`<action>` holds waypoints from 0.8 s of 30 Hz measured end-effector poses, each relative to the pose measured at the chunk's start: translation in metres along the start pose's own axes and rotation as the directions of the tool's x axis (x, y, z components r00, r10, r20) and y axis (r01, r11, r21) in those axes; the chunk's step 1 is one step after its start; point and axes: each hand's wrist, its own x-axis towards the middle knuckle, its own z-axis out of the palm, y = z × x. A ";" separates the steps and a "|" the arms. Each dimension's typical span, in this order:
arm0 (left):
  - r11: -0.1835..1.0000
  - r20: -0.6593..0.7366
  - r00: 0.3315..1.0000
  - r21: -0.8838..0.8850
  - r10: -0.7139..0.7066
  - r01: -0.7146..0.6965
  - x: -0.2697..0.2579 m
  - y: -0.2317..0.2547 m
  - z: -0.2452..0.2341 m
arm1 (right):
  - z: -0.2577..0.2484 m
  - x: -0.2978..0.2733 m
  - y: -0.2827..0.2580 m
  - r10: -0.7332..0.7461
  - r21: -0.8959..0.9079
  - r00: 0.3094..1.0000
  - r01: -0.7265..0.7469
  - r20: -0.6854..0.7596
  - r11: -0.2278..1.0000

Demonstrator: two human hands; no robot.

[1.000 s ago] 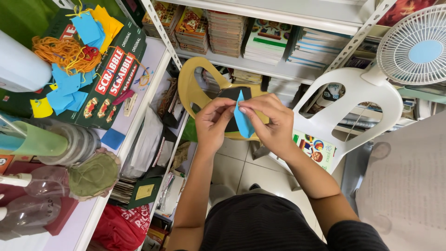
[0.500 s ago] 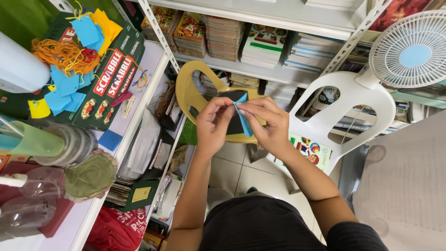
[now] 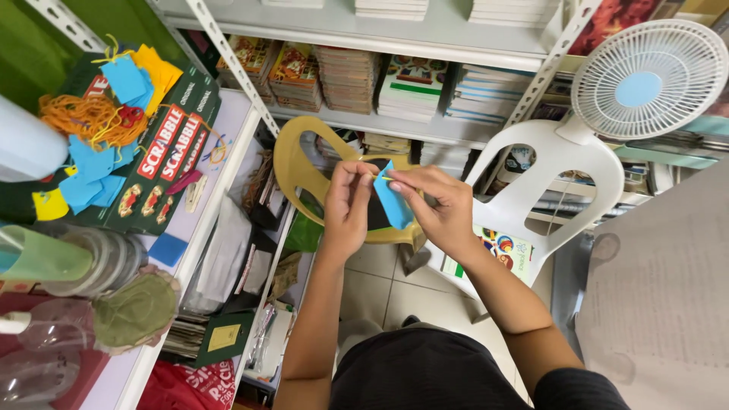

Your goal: Tying yellow strings through the holes of blue and yellow paper tags.

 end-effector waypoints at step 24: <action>0.920 0.005 0.996 -0.383 -0.084 0.080 -0.003 -0.050 0.042 | -0.024 -0.038 0.057 0.553 0.559 0.833 -0.447 -0.025 0.699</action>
